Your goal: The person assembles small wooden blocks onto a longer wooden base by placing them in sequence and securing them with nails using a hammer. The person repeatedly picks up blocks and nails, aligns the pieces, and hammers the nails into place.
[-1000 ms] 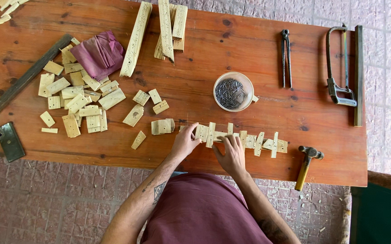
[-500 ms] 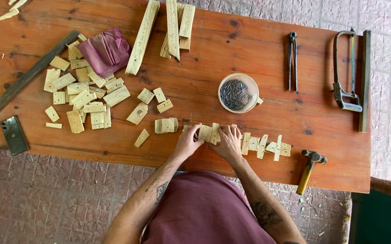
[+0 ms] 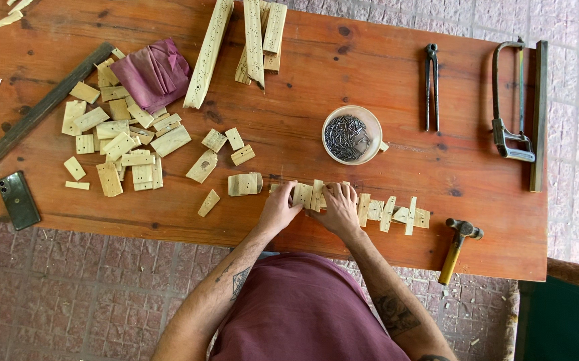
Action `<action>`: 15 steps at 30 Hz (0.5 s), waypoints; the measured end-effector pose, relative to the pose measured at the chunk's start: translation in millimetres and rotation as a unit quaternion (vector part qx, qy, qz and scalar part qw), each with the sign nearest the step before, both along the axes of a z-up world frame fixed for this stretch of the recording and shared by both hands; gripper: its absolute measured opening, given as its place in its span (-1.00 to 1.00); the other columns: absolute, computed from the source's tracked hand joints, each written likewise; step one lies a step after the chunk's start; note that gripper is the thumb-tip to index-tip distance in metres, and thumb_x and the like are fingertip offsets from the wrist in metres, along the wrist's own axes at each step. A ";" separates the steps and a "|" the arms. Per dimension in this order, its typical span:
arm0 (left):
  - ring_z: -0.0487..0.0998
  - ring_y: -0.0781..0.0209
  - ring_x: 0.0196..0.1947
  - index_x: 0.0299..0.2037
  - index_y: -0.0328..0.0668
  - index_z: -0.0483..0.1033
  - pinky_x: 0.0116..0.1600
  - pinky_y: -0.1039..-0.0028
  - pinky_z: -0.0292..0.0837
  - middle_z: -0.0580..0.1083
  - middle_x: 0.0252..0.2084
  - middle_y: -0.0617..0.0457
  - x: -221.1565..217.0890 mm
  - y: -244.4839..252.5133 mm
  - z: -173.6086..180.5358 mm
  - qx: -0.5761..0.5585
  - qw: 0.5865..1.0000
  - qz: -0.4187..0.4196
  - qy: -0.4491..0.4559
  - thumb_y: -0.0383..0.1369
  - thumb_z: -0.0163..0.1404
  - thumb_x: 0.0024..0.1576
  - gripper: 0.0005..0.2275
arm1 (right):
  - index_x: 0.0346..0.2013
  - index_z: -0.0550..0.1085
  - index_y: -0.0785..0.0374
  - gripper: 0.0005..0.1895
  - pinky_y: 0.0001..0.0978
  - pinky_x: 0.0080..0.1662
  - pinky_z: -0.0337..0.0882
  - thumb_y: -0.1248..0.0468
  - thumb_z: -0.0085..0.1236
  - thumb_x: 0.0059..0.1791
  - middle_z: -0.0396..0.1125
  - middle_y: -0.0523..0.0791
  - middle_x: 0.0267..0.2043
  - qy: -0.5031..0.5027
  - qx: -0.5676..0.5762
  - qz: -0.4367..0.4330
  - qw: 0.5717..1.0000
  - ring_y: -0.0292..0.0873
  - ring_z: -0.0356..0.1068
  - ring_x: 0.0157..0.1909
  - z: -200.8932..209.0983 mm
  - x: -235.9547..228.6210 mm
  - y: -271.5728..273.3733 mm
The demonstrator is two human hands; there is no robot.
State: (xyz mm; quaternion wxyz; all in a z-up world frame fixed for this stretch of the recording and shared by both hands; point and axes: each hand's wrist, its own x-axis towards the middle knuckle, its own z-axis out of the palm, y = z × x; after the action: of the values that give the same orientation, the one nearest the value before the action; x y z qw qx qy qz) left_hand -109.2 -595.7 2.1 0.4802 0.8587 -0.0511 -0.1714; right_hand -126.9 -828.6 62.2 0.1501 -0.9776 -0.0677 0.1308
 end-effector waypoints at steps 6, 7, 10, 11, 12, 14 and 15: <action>0.84 -0.37 -0.11 0.55 -0.02 0.42 -0.05 -0.12 0.85 0.60 0.12 -0.38 -3.0 -2.5 4.1 0.020 1.000 -0.002 -0.010 -0.42 0.39 0.17 -0.31 | 0.33 0.62 0.10 -0.25 0.31 0.60 0.25 -0.42 0.25 0.17 0.35 0.00 0.40 0.063 -0.008 0.031 0.997 0.12 0.25 0.61 30.8 23.1 -13.4; 0.84 -0.37 -0.11 0.55 -0.02 0.42 -0.05 -0.12 0.85 0.60 0.12 -0.38 -2.1 -2.6 0.8 0.020 1.000 0.001 -0.010 -0.42 0.39 0.17 -0.31 | 0.33 0.62 0.10 -0.25 0.31 0.60 0.25 -0.42 0.25 0.17 0.35 0.00 0.40 0.063 -0.009 0.034 0.997 0.12 0.25 0.61 22.2 33.6 -23.9; 0.82 -0.46 -0.06 0.53 -0.02 0.41 0.00 -0.24 0.81 0.59 0.16 -0.41 -1.6 -2.2 -0.3 0.027 0.999 -0.011 -0.018 -0.39 0.40 0.16 -0.31 | -0.05 0.73 -0.05 -0.58 -0.07 0.44 0.39 -0.28 0.33 0.20 0.44 -0.12 0.13 -0.057 -0.001 0.055 0.997 -0.04 0.44 0.32 -7.9 67.3 -60.8; 0.82 -0.46 -0.05 0.52 0.03 0.41 0.02 -0.25 0.80 0.59 0.14 -0.38 -0.6 -1.9 5.4 0.027 1.000 -0.015 -0.007 -0.37 0.39 0.16 -0.33 | -0.03 0.73 -0.05 -0.73 -0.05 0.29 0.49 -0.09 0.41 0.13 0.46 -0.11 0.12 -0.122 0.029 0.014 0.992 0.01 0.48 0.22 -20.4 82.0 -76.9; 0.81 -0.47 -0.04 0.50 0.08 0.41 0.03 -0.25 0.79 0.60 0.12 -0.36 0.5 -1.5 11.1 0.027 0.999 -0.019 0.004 -0.34 0.39 0.17 -0.34 | -0.01 0.73 -0.05 -0.78 -0.03 0.15 0.59 0.11 0.48 0.06 0.48 -0.11 0.10 -0.186 0.060 -0.028 0.980 0.07 0.52 0.13 -32.8 96.8 -93.0; 0.82 -0.44 -0.02 0.50 0.08 0.41 0.06 -0.23 0.78 0.60 0.16 -0.36 -0.3 -1.9 9.2 0.023 0.999 -0.019 0.013 -0.34 0.37 0.17 -0.35 | 0.03 0.72 -0.06 -0.80 -0.01 0.12 0.62 0.13 0.45 0.11 0.47 -0.11 0.04 -0.178 0.039 -0.049 0.982 0.06 0.54 0.09 -43.3 125.3 -111.5; 0.82 -0.41 -0.01 0.49 0.08 0.40 0.09 -0.20 0.77 0.60 0.20 -0.36 -0.6 -1.3 8.3 0.021 0.999 -0.021 0.021 -0.35 0.35 0.17 -0.36 | 0.07 0.71 -0.06 -0.81 0.01 0.09 0.65 0.15 0.41 0.16 0.47 -0.11 -0.02 -0.171 0.020 -0.073 0.982 0.06 0.55 0.05 -48.9 140.0 -119.6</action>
State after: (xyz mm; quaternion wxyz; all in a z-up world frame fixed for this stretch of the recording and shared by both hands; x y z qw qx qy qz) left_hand -109.8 -597.0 10.4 0.4595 0.8634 -0.0553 -0.2007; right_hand 13.1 -948.1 13.3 0.1647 -0.9847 -0.0233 -0.0513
